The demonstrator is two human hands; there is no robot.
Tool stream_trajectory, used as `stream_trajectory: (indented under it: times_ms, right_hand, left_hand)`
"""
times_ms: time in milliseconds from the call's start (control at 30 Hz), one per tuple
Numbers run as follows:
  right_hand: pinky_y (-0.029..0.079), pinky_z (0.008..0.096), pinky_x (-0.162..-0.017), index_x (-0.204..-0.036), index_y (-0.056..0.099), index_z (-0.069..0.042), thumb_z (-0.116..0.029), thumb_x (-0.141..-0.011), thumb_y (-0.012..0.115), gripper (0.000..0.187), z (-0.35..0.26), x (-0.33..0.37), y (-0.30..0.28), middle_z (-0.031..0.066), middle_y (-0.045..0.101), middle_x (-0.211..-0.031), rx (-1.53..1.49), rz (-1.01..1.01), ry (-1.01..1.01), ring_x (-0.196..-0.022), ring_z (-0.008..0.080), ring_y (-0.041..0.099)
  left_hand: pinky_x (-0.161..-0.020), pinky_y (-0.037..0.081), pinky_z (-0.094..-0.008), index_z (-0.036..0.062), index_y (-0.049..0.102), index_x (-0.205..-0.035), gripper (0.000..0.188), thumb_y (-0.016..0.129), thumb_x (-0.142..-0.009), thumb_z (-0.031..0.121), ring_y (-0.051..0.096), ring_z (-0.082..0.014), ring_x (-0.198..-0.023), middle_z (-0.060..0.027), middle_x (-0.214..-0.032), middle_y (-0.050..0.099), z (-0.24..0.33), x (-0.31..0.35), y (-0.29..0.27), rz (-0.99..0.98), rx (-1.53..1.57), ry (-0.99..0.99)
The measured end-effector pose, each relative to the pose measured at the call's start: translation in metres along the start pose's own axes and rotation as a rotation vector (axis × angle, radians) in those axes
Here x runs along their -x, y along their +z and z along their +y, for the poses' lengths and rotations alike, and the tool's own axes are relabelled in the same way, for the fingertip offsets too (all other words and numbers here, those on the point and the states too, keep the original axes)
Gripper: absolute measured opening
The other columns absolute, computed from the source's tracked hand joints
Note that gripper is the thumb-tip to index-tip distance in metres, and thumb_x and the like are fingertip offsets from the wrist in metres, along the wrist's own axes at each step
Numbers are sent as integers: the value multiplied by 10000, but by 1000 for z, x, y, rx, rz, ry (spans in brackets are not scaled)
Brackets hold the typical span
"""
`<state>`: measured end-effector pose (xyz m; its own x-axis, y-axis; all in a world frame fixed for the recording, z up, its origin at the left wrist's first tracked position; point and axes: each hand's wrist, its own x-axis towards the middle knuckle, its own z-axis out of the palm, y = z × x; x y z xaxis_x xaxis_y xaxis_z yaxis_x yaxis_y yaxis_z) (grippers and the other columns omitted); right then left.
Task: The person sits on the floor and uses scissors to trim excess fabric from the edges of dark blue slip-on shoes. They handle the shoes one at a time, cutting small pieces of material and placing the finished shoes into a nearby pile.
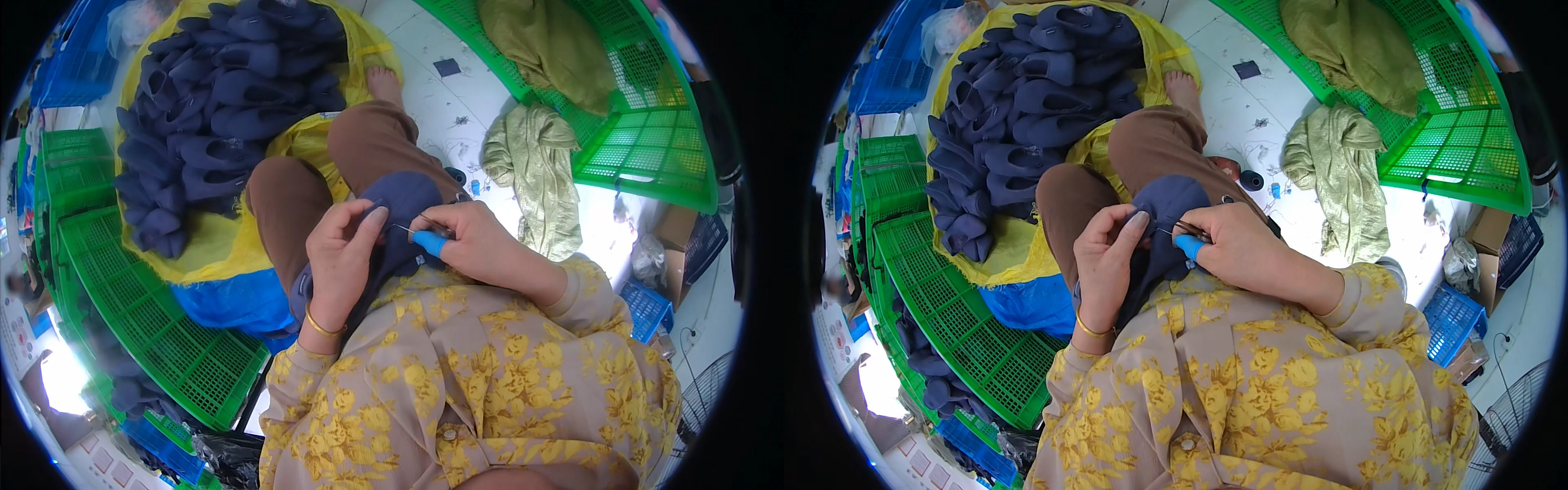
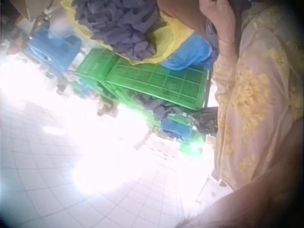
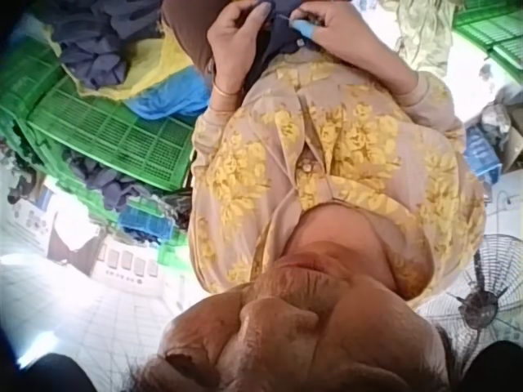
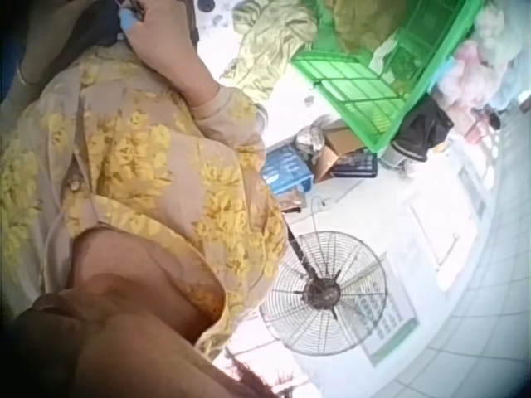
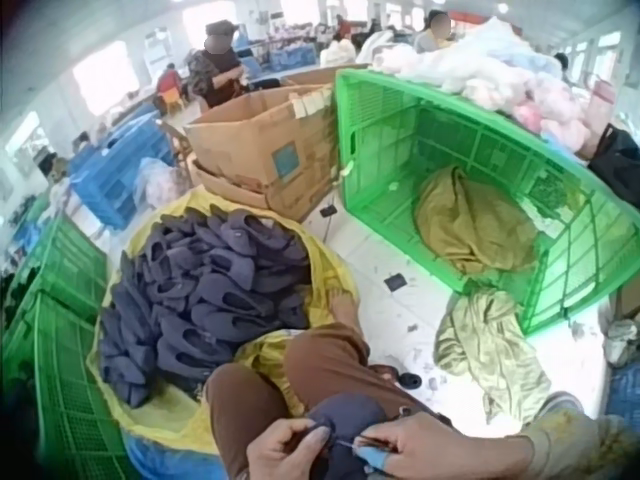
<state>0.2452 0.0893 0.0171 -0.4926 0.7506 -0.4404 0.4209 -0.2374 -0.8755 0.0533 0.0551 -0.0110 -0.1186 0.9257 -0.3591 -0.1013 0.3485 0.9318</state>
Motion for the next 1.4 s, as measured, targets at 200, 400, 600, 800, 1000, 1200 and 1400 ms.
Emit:
stream_trajectory:
  times_ms: [200, 400, 600, 800, 1000, 1200, 1400]
  right_hand:
    - [437, 367, -566, -872, 676, 3, -134, -847, 608, 155, -12, -3, -4, 179, 628, -682, 99, -8, -11, -570, 269, 575]
    - [475, 301, -595, -919, 697, 2, -99, -816, 609, 169, -24, -11, -13, 132, 680, -737, 216, -140, 97, -631, 167, 621]
    - [454, 400, -572, -830, 654, 13, -57, -760, 558, 137, -23, -15, -8, 194, 610, -662, 196, -128, 118, -592, 318, 597]
    - [446, 389, -605, -914, 650, -16, -120, -853, 608, 128, -8, -8, -3, 163, 632, -729, 131, -45, -16, -676, 309, 614]
    - [460, 368, -630, -988, 641, -53, -86, -876, 598, 125, 6, -4, 4, 145, 655, -801, 46, -22, -44, -702, 302, 627]
    - [480, 371, -647, -1021, 637, -88, -10, -823, 562, 226, 18, -5, 15, 132, 668, -839, 99, 88, -94, -762, 308, 652]
    - [477, 390, -626, -1020, 636, -118, 15, -770, 557, 294, 24, -2, 19, 143, 648, -787, 100, 113, -109, -720, 328, 643]
  left_hand:
    - [-663, 475, -199, -26, 640, -990, 123, 652, -912, 68, 569, -62, -717, -6, -847, 628, -2, 0, -3, -50, -64, 22]
    - [-658, 468, -195, -24, 641, -989, 121, 662, -904, 59, 565, -59, -719, -3, -844, 628, -5, 1, -2, -43, -82, 41]
    - [-614, 446, -196, -27, 651, -949, 128, 694, -875, 68, 560, -55, -676, -2, -820, 607, -10, 0, -1, -23, -93, 57]
    - [-631, 463, -195, -22, 647, -980, 134, 669, -903, 85, 565, -53, -693, -1, -834, 626, -3, 1, -1, -26, -26, 5]
    - [-654, 489, -192, -11, 644, -1004, 146, 649, -925, 111, 570, -45, -713, 9, -857, 635, -1, 2, 0, -24, -16, -7]
    - [-614, 486, -196, -23, 642, -1003, 151, 673, -899, 82, 577, -58, -667, -5, -817, 633, 0, 1, 3, 19, 47, -62]
    - [-670, 513, -206, 4, 624, -1035, 148, 639, -926, 103, 580, -52, -724, 10, -861, 619, 2, -1, 0, -23, 99, -137]
